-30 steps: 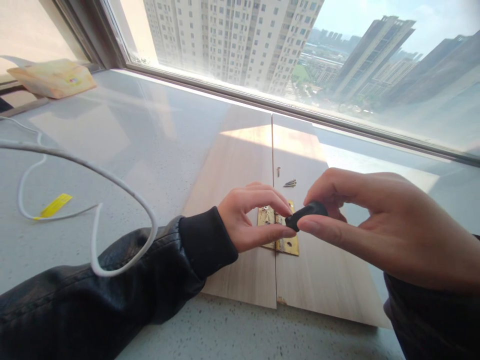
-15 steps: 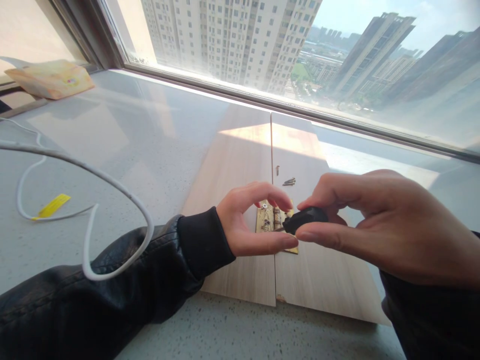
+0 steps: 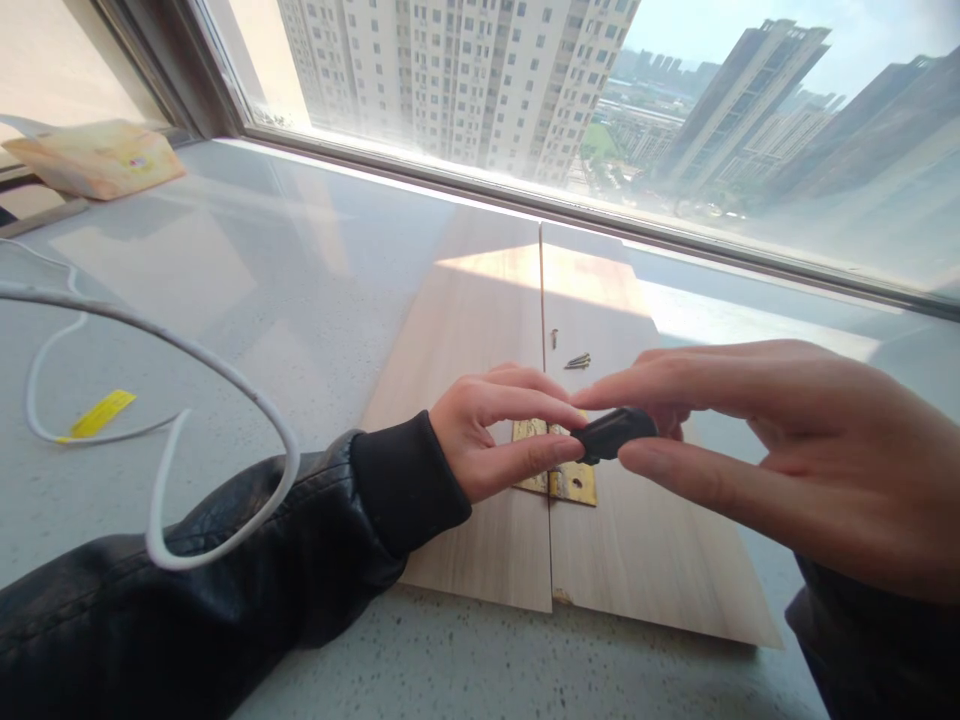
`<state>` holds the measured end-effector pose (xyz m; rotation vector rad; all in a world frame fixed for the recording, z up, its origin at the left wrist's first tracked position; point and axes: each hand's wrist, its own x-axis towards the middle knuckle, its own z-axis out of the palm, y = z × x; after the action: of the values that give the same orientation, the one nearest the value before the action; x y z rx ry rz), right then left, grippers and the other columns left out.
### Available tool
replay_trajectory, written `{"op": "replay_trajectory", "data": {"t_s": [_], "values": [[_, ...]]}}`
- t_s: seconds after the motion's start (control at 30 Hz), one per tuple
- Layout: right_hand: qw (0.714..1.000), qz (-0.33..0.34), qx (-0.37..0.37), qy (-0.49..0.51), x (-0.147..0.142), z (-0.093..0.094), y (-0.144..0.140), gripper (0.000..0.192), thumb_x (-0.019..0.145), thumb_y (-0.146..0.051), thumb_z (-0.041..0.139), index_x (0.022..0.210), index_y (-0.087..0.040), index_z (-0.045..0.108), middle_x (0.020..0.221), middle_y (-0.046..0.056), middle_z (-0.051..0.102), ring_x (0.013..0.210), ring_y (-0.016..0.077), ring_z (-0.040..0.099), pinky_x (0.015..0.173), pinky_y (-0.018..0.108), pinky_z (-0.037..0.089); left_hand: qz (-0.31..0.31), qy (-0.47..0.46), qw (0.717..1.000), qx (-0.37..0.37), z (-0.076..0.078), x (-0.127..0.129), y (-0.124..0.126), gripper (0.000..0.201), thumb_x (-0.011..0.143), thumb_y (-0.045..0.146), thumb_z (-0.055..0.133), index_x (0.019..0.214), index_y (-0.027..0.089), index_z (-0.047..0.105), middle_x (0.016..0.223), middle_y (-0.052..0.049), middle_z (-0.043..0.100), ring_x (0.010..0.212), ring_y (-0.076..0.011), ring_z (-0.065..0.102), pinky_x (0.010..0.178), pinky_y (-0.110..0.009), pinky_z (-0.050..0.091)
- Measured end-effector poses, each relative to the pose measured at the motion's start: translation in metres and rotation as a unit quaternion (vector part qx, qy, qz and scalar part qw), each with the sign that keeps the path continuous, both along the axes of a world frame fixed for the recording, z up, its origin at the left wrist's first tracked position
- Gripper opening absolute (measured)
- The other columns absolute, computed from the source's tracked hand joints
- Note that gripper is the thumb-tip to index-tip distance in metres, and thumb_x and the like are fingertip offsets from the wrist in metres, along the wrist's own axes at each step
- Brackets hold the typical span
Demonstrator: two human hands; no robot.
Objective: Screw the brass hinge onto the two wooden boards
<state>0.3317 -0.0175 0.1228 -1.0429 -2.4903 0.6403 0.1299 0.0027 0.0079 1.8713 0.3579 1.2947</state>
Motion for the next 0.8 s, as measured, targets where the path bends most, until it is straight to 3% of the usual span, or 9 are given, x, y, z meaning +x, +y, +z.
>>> {"op": "replay_trajectory", "data": {"t_s": [0.1, 0.3, 0.4, 0.5, 0.6, 0.67, 0.73, 0.8], "values": [[0.999, -0.008, -0.038, 0.013, -0.002, 0.000, 0.000, 0.011, 0.083, -0.037, 0.072, 0.090, -0.029, 0.074, 0.071, -0.003, 0.069, 0.058, 0.0113, 0.061, 0.048, 0.023, 0.047, 0.005, -0.023, 0.999, -0.034, 0.000, 0.000, -0.002, 0.016, 0.085, 0.022, 0.071, 0.099, 0.014, 0.074, 0.097, -0.010, 0.072, 0.091, -0.0173, 0.068, 0.083, -0.032, 0.052], [0.998, -0.032, 0.045, -0.006, -0.014, -0.002, 0.000, 0.041, 0.080, -0.055, 0.071, 0.062, -0.020, 0.060, 0.046, -0.006, 0.043, 0.040, 0.0063, 0.035, 0.035, 0.023, 0.028, 0.008, 0.003, 1.000, -0.004, -0.005, -0.001, 0.001, 0.050, 0.057, 0.029, 0.093, 0.099, 0.017, 0.069, 0.092, -0.005, 0.071, 0.085, -0.0176, 0.063, 0.075, -0.031, 0.046], [0.994, -0.046, 0.100, -0.014, -0.019, -0.006, -0.001, 0.053, 0.080, -0.053, 0.071, 0.053, -0.019, 0.041, 0.047, -0.007, 0.027, 0.043, 0.0051, 0.022, 0.035, 0.023, 0.018, 0.004, -0.018, 1.000, 0.019, -0.007, 0.001, 0.004, 0.042, 0.059, 0.025, 0.092, 0.094, 0.015, 0.069, 0.089, -0.006, 0.071, 0.082, -0.0165, 0.063, 0.073, -0.029, 0.047], [0.991, -0.048, 0.126, -0.006, -0.022, -0.008, -0.001, 0.060, 0.082, -0.051, 0.070, 0.051, -0.018, 0.031, 0.050, -0.007, 0.019, 0.047, 0.0051, 0.018, 0.038, 0.022, 0.015, -0.009, -0.044, 0.999, 0.028, -0.007, 0.002, 0.004, 0.032, 0.067, 0.024, 0.087, 0.092, 0.013, 0.071, 0.091, -0.008, 0.070, 0.082, -0.0158, 0.064, 0.074, -0.028, 0.050], [0.992, -0.053, 0.115, -0.017, -0.021, -0.006, -0.002, 0.051, 0.084, -0.055, 0.066, 0.054, -0.018, 0.048, 0.048, -0.006, 0.030, 0.045, 0.0055, 0.026, 0.038, 0.023, 0.022, -0.008, -0.038, 0.999, 0.010, -0.005, 0.001, 0.003, 0.028, 0.071, 0.022, 0.085, 0.096, 0.013, 0.073, 0.094, -0.008, 0.071, 0.085, -0.0162, 0.066, 0.077, -0.027, 0.052], [0.995, -0.043, 0.083, -0.018, -0.016, -0.003, -0.002, 0.035, 0.084, -0.055, 0.066, 0.077, -0.021, 0.067, 0.053, -0.005, 0.045, 0.047, 0.0070, 0.040, 0.041, 0.023, 0.032, 0.000, -0.027, 1.000, 0.000, -0.005, 0.001, 0.002, 0.026, 0.074, 0.020, 0.083, 0.097, 0.014, 0.074, 0.095, -0.008, 0.072, 0.088, -0.0171, 0.067, 0.080, -0.029, 0.053], [0.999, -0.020, 0.037, -0.011, -0.010, 0.000, -0.003, 0.028, 0.085, -0.048, 0.068, 0.103, -0.027, 0.070, 0.065, -0.004, 0.059, 0.055, 0.0090, 0.053, 0.049, 0.023, 0.043, 0.003, -0.014, 1.000, -0.012, -0.004, 0.000, 0.002, 0.024, 0.076, 0.022, 0.081, 0.098, 0.014, 0.076, 0.095, -0.009, 0.073, 0.089, -0.0188, 0.068, 0.081, -0.031, 0.054], [1.000, -0.007, -0.010, -0.010, -0.003, 0.002, -0.003, 0.025, 0.086, -0.040, 0.067, 0.110, -0.033, 0.069, 0.078, -0.004, 0.067, 0.065, 0.0105, 0.060, 0.058, 0.024, 0.049, -0.006, -0.005, 1.000, -0.027, -0.004, 0.000, 0.001, 0.024, 0.078, 0.025, 0.079, 0.100, 0.015, 0.077, 0.095, -0.010, 0.074, 0.090, -0.0204, 0.068, 0.082, -0.034, 0.055]]}}
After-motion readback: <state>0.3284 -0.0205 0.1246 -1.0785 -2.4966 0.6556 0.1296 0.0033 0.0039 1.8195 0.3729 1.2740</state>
